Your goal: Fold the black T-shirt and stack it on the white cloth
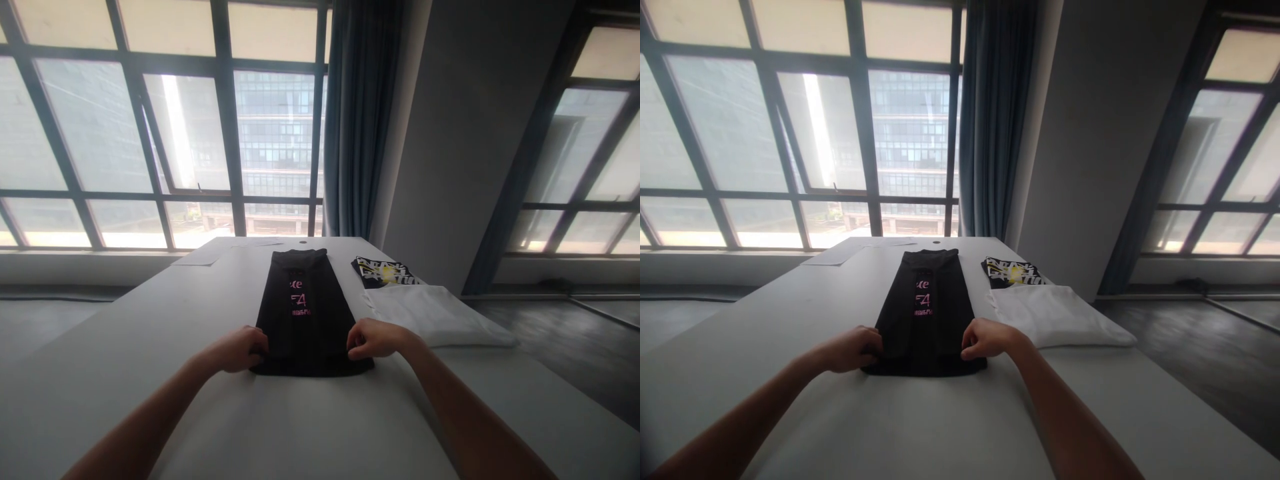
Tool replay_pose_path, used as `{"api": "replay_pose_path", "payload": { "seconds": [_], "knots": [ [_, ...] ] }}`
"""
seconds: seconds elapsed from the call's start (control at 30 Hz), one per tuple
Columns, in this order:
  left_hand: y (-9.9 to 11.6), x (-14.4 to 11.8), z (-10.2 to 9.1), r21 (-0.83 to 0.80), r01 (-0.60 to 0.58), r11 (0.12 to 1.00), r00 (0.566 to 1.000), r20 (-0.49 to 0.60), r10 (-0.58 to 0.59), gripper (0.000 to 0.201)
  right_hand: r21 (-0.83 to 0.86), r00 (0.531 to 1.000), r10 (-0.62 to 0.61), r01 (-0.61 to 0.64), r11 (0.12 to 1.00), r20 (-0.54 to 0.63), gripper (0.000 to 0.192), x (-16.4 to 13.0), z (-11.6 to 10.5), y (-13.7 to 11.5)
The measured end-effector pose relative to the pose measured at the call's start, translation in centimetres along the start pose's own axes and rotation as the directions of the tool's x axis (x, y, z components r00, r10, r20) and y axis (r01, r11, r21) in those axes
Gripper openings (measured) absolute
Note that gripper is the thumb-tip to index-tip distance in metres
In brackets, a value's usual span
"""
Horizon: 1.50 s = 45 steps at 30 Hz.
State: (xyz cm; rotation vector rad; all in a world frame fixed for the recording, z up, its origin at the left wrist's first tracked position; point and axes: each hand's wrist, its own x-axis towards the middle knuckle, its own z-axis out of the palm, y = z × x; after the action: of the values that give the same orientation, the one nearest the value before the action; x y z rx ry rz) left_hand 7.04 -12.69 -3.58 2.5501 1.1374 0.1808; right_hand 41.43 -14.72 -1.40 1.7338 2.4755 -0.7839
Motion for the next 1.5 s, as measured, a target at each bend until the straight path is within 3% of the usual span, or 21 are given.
{"api": "replay_pose_path", "payload": {
  "seconds": [0.07,0.17,0.23,0.43,0.57,0.7,0.83,1.0,1.17,1.37,1.43,1.5],
  "knots": [
    [0.4,0.1,0.0,0.003,-0.011,1.0,0.999,-0.053,0.011,0.023,0.024,1.0,-0.009,0.009,1.0,0.002,0.033,-0.1,0.0,0.2],
    [1.1,0.1,0.1,-0.007,-0.004,1.0,0.971,-0.239,0.002,0.02,0.05,0.999,-0.033,0.033,0.998,0.003,0.033,-0.3,0.0,0.0],
    [1.3,0.1,0.3,-0.02,-0.022,1.0,0.959,-0.284,0.016,0.02,0.052,0.999,-0.047,0.047,0.998,0.0,0.033,-0.3,0.0,-0.4],
    [-0.5,0.1,0.7,-0.048,-0.02,0.999,1.0,0.02,0.021,0.02,0.07,0.996,0.001,-0.008,0.997,0.094,0.028,-0.2,0.2,-0.5],
    [-2.2,-0.4,0.0,-0.207,-0.008,0.978,0.991,0.128,0.035,0.025,0.08,1.0,-0.016,0.014,0.997,0.019,0.027,0.0,0.0,0.7],
    [-3.4,-1.1,-1.0,-0.205,-0.02,0.979,0.997,0.071,0.036,0.045,0.025,0.992,-0.017,0.02,0.999,-0.129,0.026,1.3,-0.4,2.2],
    [-4.6,-1.3,-0.9,-0.203,-0.005,0.979,0.997,0.077,0.021,0.06,-0.03,0.991,-0.021,0.017,0.999,-0.129,0.049,2.9,-0.3,3.8],
    [-5.1,-0.3,0.9,-0.044,0.023,0.999,0.996,-0.08,-0.026,0.053,-0.032,0.972,-0.105,0.1,0.994,-0.211,0.059,2.2,0.4,5.2],
    [-4.7,0.6,2.4,-0.036,-0.042,0.998,0.982,-0.186,0.034,0.04,0.037,0.978,-0.17,0.176,0.984,-0.124,0.074,0.6,0.9,4.8],
    [-4.5,0.8,1.9,-0.244,-0.071,0.967,0.972,-0.236,0.012,0.036,0.022,0.907,-0.295,0.316,0.949,-0.3,0.035,0.6,1.1,3.2],
    [-4.0,0.5,1.0,-0.28,-0.07,0.957,0.977,-0.212,0.009,0.032,0.098,0.918,-0.281,0.318,0.943,-0.28,0.029,0.1,0.6,2.9],
    [-3.1,-0.1,-0.2,-0.331,-0.068,0.941,0.991,-0.135,0.024,0.027,0.194,0.949,-0.254,0.289,0.937,-0.188,0.023,-1.0,-0.1,2.9]
  ]
}}
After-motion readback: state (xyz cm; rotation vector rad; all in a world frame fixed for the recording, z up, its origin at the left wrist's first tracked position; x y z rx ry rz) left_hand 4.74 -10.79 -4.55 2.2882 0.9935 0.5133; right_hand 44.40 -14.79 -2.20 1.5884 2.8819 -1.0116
